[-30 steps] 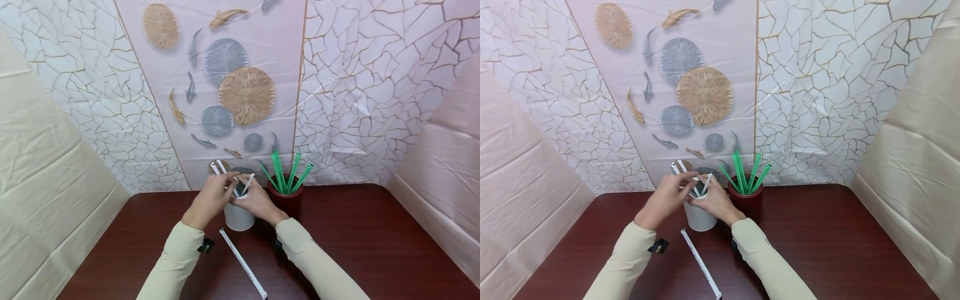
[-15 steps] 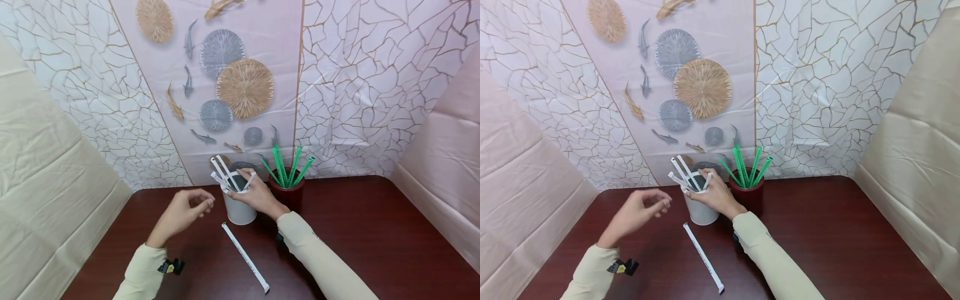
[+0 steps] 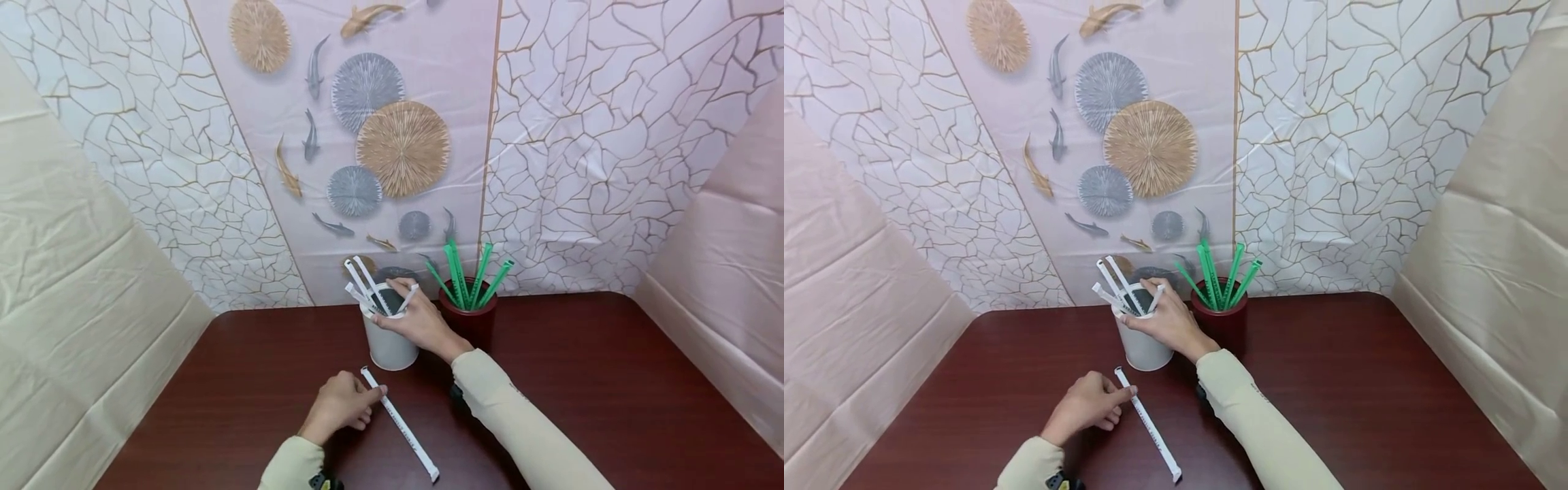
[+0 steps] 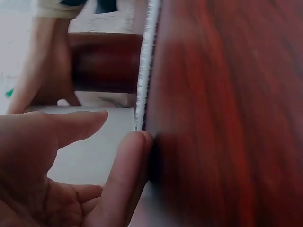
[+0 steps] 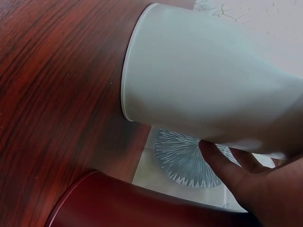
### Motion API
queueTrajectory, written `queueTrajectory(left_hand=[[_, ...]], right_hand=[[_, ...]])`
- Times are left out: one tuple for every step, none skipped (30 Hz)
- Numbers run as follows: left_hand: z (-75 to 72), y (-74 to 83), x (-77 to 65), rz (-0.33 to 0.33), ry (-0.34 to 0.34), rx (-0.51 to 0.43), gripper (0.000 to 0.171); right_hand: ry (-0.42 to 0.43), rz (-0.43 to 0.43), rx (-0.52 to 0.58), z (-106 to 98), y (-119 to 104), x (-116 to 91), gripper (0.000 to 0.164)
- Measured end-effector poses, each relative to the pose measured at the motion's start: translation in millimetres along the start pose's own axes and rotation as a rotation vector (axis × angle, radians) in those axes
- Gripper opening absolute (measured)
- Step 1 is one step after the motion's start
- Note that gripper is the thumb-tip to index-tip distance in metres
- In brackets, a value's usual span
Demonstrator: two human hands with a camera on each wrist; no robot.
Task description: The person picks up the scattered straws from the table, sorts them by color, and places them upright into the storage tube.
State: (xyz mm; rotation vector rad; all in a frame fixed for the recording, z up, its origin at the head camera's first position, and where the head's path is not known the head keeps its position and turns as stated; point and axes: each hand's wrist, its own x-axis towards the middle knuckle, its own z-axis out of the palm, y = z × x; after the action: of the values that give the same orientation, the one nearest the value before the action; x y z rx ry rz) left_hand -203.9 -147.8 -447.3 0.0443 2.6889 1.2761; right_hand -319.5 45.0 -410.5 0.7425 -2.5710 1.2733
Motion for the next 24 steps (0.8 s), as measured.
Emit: queueTrajectory(left_hand=[[3.2,2.2,1.8,0.009,0.017,0.037,0.038],[5.8,4.4,3.7,0.013,0.032,0.069,0.039],[8.1,6.3,5.9,0.023,0.048,0.102,0.038],[9.5,8.5,7.5,0.032,0.063,0.135,0.037],[10.1,9.9,8.4,0.042,0.077,0.159,0.035],[10.5,10.7,9.3,0.050,0.091,0.177,0.033],[10.2,11.0,9.8,0.055,0.104,0.192,0.031],[9.5,10.9,10.3,0.048,0.118,0.203,0.029],[8.5,10.8,10.6,0.039,0.130,0.215,0.029],[7.6,10.5,11.0,0.025,0.139,0.219,0.028],[6.7,10.0,11.5,0.009,0.144,0.222,0.027],[5.8,9.5,12.0,-0.003,0.145,0.228,0.027],[4.7,9.1,12.5,-0.012,0.145,0.236,0.028],[3.9,8.6,13.0,-0.022,0.144,0.243,0.028],[3.1,8.2,13.3,-0.027,0.143,0.253,0.029],[2.5,7.9,13.5,-0.029,0.143,0.267,0.031],[1.6,7.9,13.4,-0.029,0.143,0.283,0.032],[0.4,8.0,13.2,-0.026,0.146,0.295,0.032],[-1.4,8.4,12.6,-0.016,0.154,0.307,0.032],[-3.9,9.1,11.7,-0.006,0.165,0.316,0.030],[-7.5,10.9,10.5,0.005,0.176,0.305,0.028],[-12.0,13.7,9.1,0.018,0.188,0.289,0.023],[-17.6,17.9,6.9,0.028,0.200,0.265,0.019],[-23.9,23.2,4.4,0.044,0.214,0.238,0.013]], right_hand=[[0.003,-0.004,0.000,-0.2,0.0,0.4,0.088],[0.004,-0.005,-0.003,-0.5,-0.1,0.5,0.088],[0.003,-0.002,-0.008,-0.9,0.1,0.7,0.088],[0.003,-0.004,-0.009,-1.1,0.4,0.7,0.088],[0.005,-0.005,-0.005,-1.1,0.1,0.4,0.087],[0.005,-0.006,-0.004,-0.8,0.1,0.3,0.087],[0.005,-0.004,-0.004,-0.4,0.0,-0.1,0.087],[0.003,-0.006,-0.005,0.3,0.0,-0.2,0.087],[0.001,-0.009,-0.003,0.9,-0.2,-0.3,0.087],[0.000,-0.011,0.000,1.2,-0.2,-0.6,0.087],[-0.001,-0.010,0.002,1.3,-0.5,-0.8,0.087],[0.000,-0.007,-0.001,1.4,-0.2,-1.1,0.087],[0.002,-0.004,0.001,1.3,0.0,-1.4,0.087],[0.004,-0.002,0.002,1.2,0.0,-1.6,0.087],[0.005,0.003,0.003,0.9,-0.2,-1.8,0.087],[0.007,0.007,0.004,0.6,-0.3,-2.0,0.087],[0.008,0.008,0.005,0.5,-0.2,-2.0,0.086],[0.008,0.011,0.005,0.4,-0.3,-2.1,0.086],[0.006,0.010,0.006,0.4,-0.4,-1.9,0.086],[0.002,0.008,0.005,0.4,-0.7,-1.7,0.087],[-0.001,0.006,0.005,0.5,-0.8,-1.5,0.087],[0.000,0.003,0.007,0.6,-1.1,-1.2,0.087],[0.003,0.000,0.006,0.7,-1.3,-0.9,0.087],[0.005,-0.001,0.007,0.6,-1.8,-0.7,0.088]])
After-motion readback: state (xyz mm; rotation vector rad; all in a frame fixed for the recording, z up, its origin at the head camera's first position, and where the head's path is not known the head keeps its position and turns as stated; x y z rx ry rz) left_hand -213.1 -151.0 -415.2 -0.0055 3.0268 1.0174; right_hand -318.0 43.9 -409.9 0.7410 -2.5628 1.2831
